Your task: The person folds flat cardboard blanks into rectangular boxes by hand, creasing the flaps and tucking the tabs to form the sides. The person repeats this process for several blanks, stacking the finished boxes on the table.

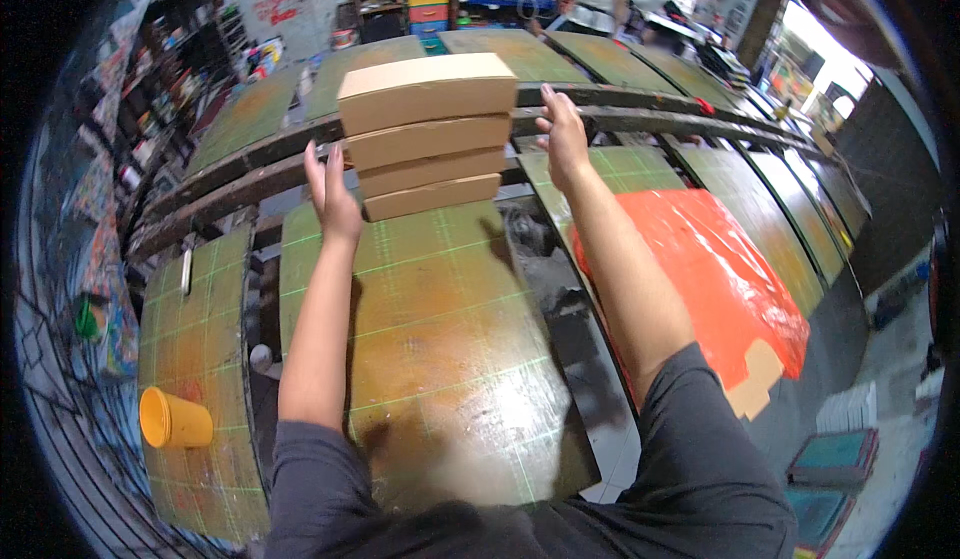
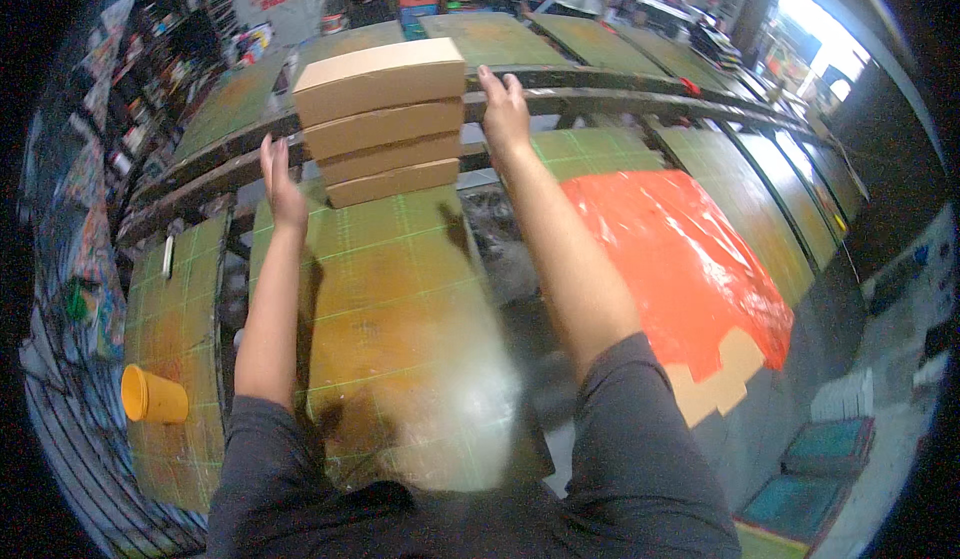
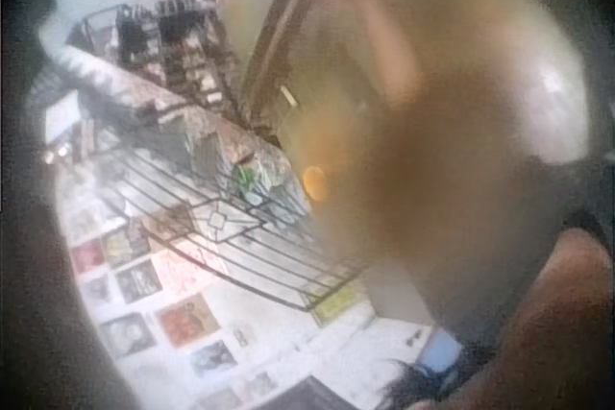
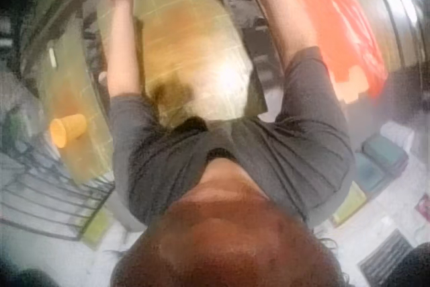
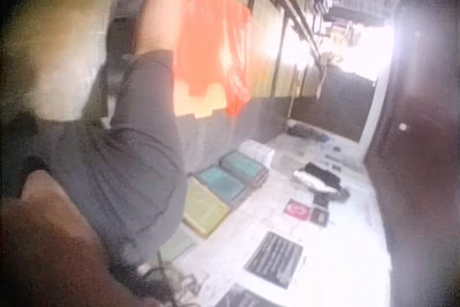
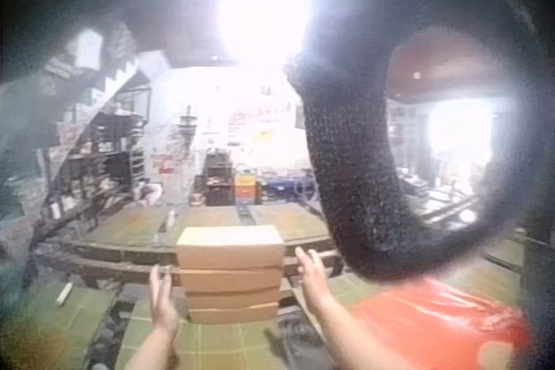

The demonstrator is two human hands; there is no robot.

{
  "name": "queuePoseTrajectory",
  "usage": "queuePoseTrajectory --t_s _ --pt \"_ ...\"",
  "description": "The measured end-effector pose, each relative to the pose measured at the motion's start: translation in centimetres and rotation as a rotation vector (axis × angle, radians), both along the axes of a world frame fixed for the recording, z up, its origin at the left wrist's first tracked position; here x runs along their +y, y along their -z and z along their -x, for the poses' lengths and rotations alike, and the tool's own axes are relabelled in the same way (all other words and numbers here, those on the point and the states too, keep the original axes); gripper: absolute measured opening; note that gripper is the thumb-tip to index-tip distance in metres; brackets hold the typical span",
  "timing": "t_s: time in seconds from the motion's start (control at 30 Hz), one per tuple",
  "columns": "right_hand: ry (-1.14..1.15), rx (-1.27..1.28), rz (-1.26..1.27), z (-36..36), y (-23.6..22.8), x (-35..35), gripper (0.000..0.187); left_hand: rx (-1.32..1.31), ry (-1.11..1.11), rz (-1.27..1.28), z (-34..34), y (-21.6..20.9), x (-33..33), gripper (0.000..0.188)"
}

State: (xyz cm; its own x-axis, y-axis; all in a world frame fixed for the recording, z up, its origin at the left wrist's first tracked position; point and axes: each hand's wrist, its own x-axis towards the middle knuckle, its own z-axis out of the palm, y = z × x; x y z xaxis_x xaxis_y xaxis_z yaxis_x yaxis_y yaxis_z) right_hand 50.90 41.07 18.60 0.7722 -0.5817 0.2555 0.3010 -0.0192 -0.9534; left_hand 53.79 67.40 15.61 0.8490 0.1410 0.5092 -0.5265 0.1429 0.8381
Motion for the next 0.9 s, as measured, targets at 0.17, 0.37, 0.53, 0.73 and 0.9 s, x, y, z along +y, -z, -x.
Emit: queuePoseTrajectory --t_s 0.17,0.37,0.53,0.73,0.9 --pt "-0.133 -0.017 0.028 13.0 -0.4 2.4 0.049 -0.048 0.264 -0.361 9.4 4.3 -1.8 0.07" --pt "-0.215 -0.131 -0.04 28.6 -0.1 4.1 0.038 -0.032 0.639 -0.548 16.3 6.4 -4.3 0.071" --pt "0.007 -0.191 0.081 40.6 1.8 -0.2 0.031 -0.071 0.751 -0.597 22.7 4.5 -5.8 0.067" --pt "0.447 -0.151 0.03 53.7 4.4 -8.3 0.025 -0.408 0.891 -0.653 34.4 0.6 -11.0 0.047" --pt "0.48 -0.099 0.049 61.6 6.0 -13.1 0.026 -0.809 0.656 -0.893 43.1 2.6 -21.0 0.049"
